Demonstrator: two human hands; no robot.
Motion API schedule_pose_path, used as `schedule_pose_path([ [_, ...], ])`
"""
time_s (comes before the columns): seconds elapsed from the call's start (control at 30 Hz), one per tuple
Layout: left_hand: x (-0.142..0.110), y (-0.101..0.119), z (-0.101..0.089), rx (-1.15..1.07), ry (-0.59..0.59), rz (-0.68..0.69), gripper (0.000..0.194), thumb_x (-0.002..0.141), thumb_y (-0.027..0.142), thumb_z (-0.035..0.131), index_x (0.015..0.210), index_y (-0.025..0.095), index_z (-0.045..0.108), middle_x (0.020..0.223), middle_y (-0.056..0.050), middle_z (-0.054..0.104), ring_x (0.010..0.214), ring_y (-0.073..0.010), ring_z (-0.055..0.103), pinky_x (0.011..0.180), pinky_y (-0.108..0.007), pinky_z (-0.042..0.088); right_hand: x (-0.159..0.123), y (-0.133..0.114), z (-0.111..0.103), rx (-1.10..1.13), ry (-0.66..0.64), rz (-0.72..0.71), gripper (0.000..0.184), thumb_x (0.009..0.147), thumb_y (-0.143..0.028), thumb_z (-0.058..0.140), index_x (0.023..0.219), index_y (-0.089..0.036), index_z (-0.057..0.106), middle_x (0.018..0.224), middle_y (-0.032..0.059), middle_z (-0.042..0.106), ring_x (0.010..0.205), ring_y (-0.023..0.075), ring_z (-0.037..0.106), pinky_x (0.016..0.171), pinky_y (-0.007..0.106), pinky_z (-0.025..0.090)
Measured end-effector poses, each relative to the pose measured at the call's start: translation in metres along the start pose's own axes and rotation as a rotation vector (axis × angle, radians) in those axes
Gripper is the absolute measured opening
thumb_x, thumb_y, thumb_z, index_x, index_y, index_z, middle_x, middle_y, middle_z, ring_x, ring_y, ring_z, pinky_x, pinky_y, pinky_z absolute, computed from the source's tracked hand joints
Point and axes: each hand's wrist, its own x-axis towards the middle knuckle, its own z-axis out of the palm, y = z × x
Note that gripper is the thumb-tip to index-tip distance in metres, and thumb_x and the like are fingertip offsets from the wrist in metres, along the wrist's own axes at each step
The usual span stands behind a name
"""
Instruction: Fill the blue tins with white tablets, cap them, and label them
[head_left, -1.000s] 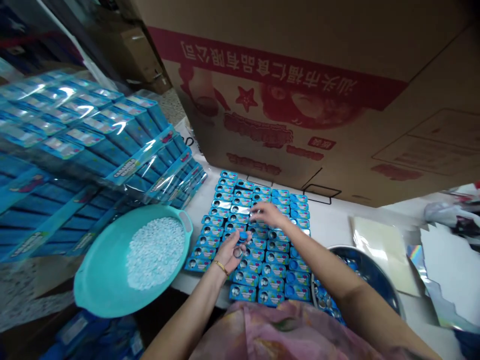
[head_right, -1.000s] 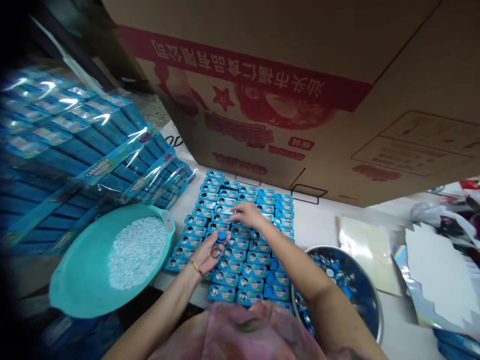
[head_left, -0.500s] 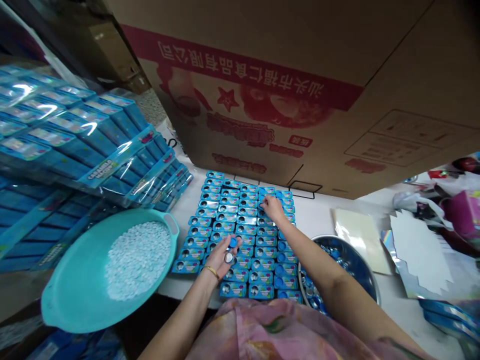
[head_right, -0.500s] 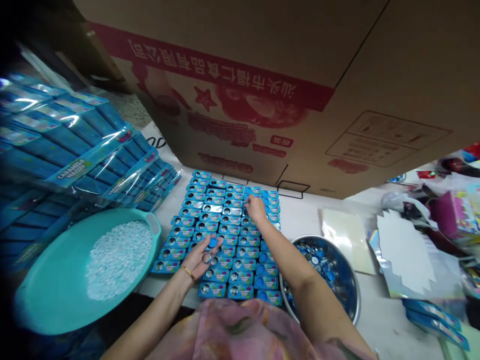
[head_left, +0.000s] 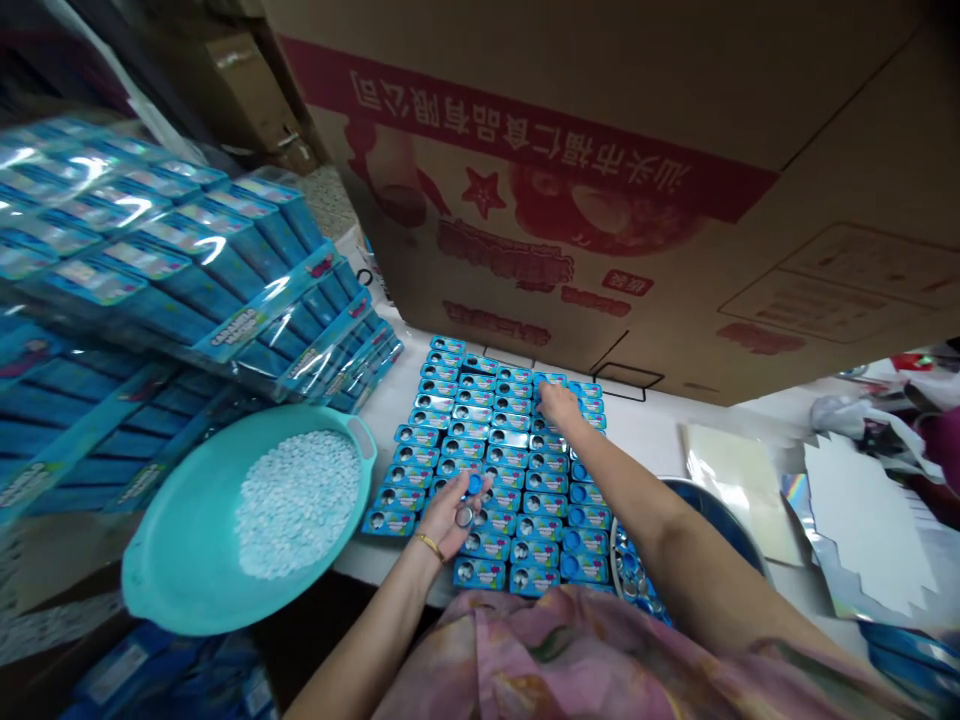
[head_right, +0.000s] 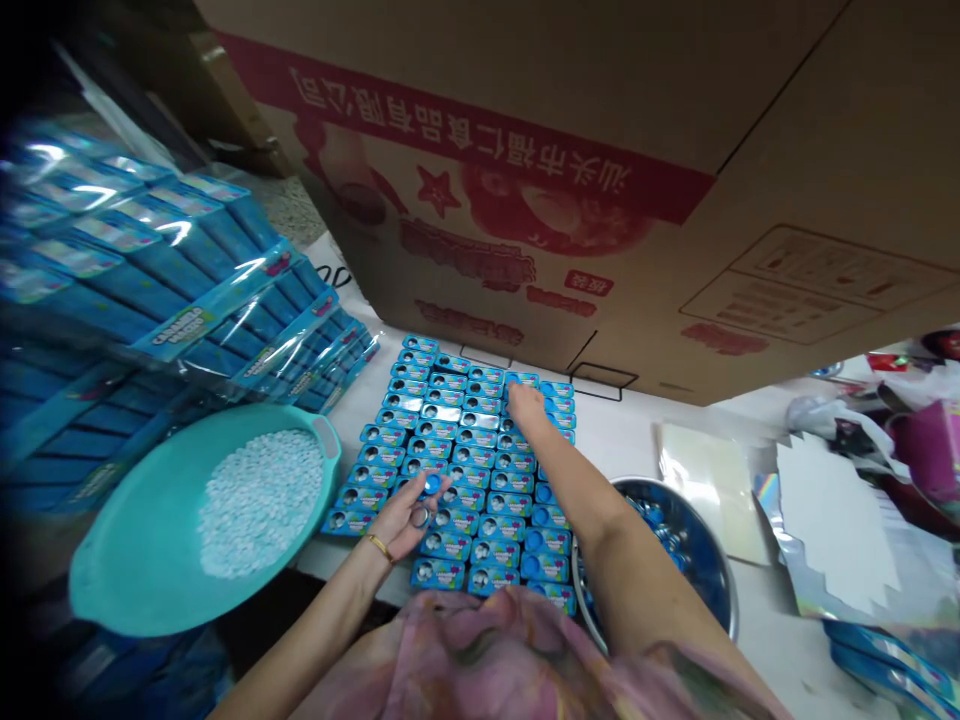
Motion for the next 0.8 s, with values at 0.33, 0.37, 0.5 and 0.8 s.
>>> schedule_pose_path([
  [0.33,0.009,-0.022,0.012,0.092,0.008,0.009,0.013,0.068,0.017,0.064,0.073,0.013,0.052,0.061,-0.001,0.06,0.051,-0.0094,0.059,0.041,-0.014,0.043,-0.101,-0.029,0.063,0.576,-0.09,-0.536,0.01,0.074,-0.023,0.056,0.077,-0.027,0.065,0.081,-0.0034,0.063,0.073,0.0126,0.059,0.065,0.021,0.046],
  [0.37,0.007,-0.023,0.013,0.088,0.01,0.004,0.014,0.067,0.018,0.064,0.073,0.013,0.053,0.063,-0.001,0.06,0.054,-0.0105,0.06,0.042,-0.015,0.044,-0.1,-0.026,0.06,0.554,-0.083,-0.499,0.01,0.075,-0.025,0.056,0.079,-0.026,0.064,0.08,-0.0035,0.064,0.071,0.0121,0.059,0.063,0.021,0.046],
  [0.5,0.004,-0.018,0.009,0.062,0.055,-0.007,0.013,0.07,0.021,0.061,0.074,0.013,0.052,0.069,-0.006,0.062,0.066,-0.0149,0.063,0.042,-0.016,0.044,-0.075,-0.006,0.033,0.3,0.038,-0.239,0.017,0.081,-0.03,0.047,0.088,-0.023,0.06,0.083,-0.0008,0.065,0.077,0.0133,0.059,0.067,0.021,0.044],
  [0.8,0.006,-0.018,-0.004,0.05,0.063,0.002,0.01,0.07,0.019,0.061,0.074,0.013,0.053,0.072,-0.007,0.063,0.064,-0.0137,0.062,0.041,-0.015,0.043,0.004,0.005,0.02,-0.015,-0.104,0.042,0.043,0.061,-0.018,0.067,0.102,-0.014,0.056,0.102,0.0149,0.059,0.095,0.0275,0.055,0.073,0.032,0.044],
])
